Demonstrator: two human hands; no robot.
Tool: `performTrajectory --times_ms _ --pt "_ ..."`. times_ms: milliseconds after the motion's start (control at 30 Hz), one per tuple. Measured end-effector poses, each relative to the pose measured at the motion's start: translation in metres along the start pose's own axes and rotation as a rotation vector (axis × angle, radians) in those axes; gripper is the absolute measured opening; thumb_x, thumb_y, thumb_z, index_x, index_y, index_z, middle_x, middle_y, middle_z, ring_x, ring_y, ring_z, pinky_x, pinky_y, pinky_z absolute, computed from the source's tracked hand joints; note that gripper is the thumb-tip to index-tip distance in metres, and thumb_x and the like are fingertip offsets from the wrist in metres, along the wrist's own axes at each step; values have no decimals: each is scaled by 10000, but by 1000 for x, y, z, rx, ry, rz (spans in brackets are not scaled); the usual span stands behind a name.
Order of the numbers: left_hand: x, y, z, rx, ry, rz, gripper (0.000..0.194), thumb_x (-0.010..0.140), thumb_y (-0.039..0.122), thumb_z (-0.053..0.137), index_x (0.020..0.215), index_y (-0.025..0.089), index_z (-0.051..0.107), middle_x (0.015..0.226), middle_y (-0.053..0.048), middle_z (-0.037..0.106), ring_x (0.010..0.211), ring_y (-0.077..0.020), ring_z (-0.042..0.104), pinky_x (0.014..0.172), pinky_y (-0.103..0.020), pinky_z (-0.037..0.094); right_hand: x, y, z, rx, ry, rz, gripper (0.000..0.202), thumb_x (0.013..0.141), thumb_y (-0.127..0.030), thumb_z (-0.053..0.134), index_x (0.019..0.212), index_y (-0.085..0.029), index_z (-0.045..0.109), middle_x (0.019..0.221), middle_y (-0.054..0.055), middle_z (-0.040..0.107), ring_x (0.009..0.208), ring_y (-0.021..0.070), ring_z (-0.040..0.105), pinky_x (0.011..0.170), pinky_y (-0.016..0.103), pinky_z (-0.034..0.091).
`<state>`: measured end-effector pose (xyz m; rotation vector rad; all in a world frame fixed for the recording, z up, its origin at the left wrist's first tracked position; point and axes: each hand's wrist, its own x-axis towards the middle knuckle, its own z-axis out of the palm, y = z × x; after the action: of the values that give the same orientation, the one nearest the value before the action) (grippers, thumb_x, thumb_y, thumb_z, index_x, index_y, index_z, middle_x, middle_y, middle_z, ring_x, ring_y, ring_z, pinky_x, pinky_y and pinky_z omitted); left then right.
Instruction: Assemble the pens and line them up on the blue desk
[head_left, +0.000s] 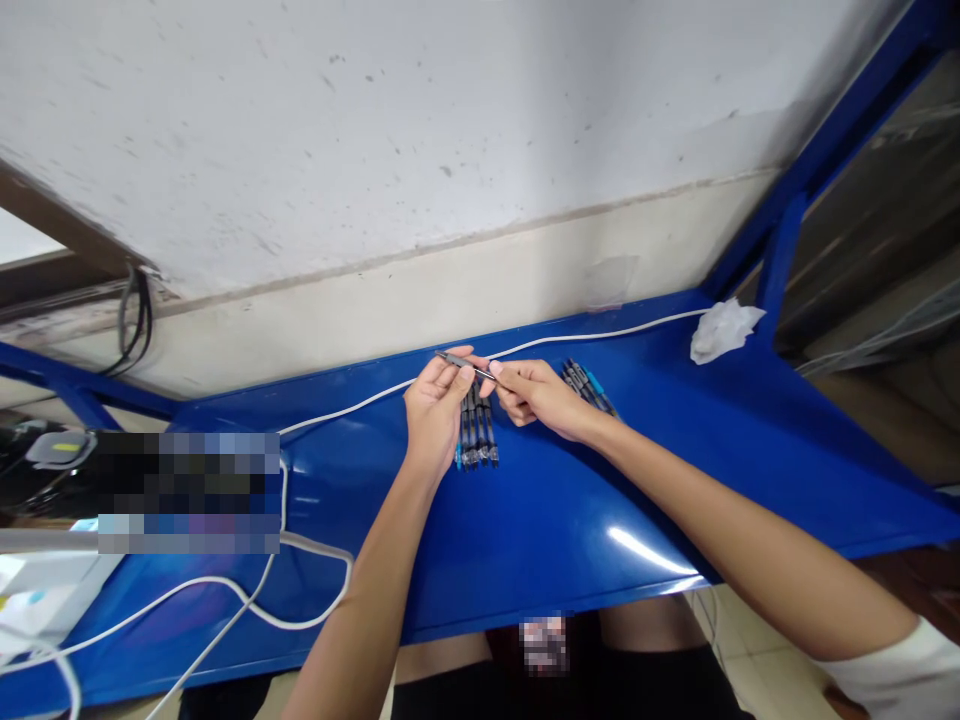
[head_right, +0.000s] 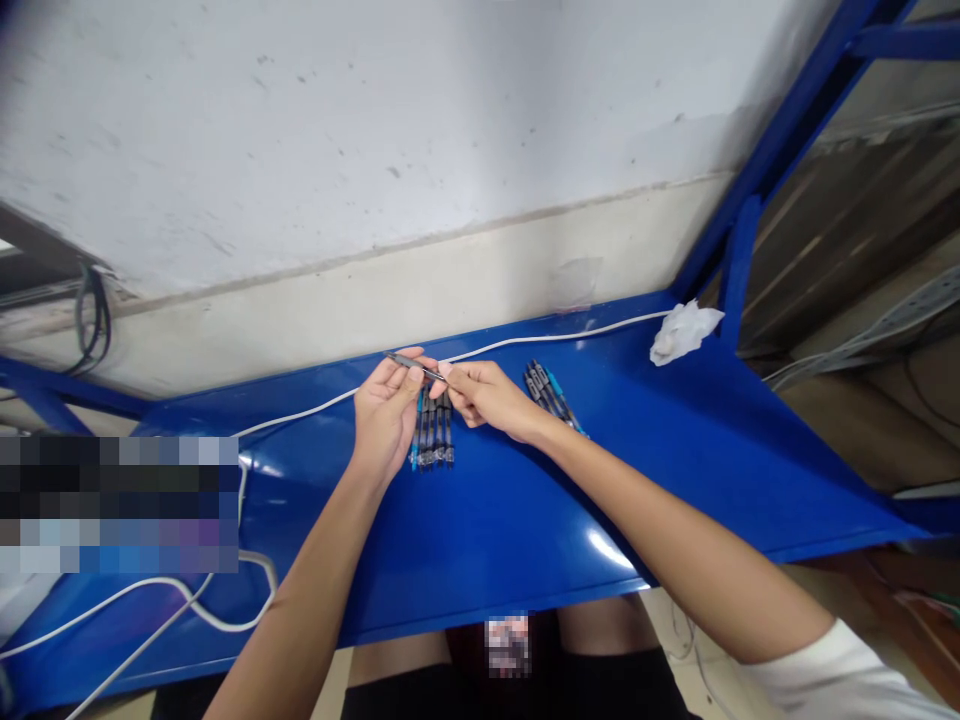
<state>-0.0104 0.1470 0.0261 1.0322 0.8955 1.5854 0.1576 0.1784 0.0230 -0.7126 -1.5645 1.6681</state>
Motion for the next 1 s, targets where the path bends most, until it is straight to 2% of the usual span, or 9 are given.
performTrajectory --times_ms 133,267,367,500,600,700,833,900,1000 --pt "2 -3 -3 -1 101 14 309 858 332 895 1107 194 775 1072 -83 820 987 -194 761 989 -334 566 -4 -7 -1 -336 205 -246 383 1024 -593 627 980 -213 638 718 -44 558 602 126 462 591 269 359" --pt "3 -5 -4 -5 139 5 303 847 331 907 1079 187 778 1050 -78 824 969 -183 758 971 -319 558 -6 -10 -1 -540 211 -334 415 1085 -545 518 914 -200 673 780 -2 624 705 150 548 693 291 410" --pt "3 -4 -3 -13 123 21 298 860 328 898 1087 182 770 1020 -63 822 959 -164 757 946 -286 555 -3 -3 0 -273 155 -174 487 1073 -622 499 888 -202 663 625 -55 483 543 118 425 555 265 346" --pt "3 -2 -4 13 102 44 312 875 336 886 1108 172 757 1021 -69 830 968 -165 770 967 -296 561 0 0 4 194 28 45 476 966 -660 680 867 -195 661 558 -106 352 461 76 226 445 237 218" --pt "0 0 -5 44 79 60 322 872 347 888 1114 179 758 1099 -98 841 1083 -213 785 1072 -372 552 1 -8 4 409 119 37 424 859 -541 869 785 -203 624 561 -115 331 474 61 206 437 224 200" --pt "-2 5 -3 93 -53 101 366 870 413 883 1129 176 779 1206 -140 825 1210 -280 761 1134 -439 535 4 -17 -2 610 284 -44 405 814 -422 944 767 -210 603 587 -111 346 498 64 272 443 207 260" --pt "-8 21 9 294 -170 197 421 902 450 844 1203 162 782 1211 -156 818 1170 -275 768 1051 -388 567 11 -18 -19 751 397 -92 395 848 -491 911 829 -212 633 765 -43 592 688 102 570 627 222 515" --pt "-22 33 17 392 -90 261 299 933 382 819 1150 178 791 1110 -118 833 1052 -228 781 970 -344 583 14 -15 -27 828 378 -88 394 891 -503 871 828 -221 603 811 -31 638 760 128 629 719 267 573" --pt "-78 39 23 402 -66 240 211 1000 404 725 985 207 800 844 -61 802 863 -200 757 853 -339 601 13 -11 -35 961 244 -61 349 1004 -481 753 842 -226 578 635 -86 488 555 92 477 577 223 499"
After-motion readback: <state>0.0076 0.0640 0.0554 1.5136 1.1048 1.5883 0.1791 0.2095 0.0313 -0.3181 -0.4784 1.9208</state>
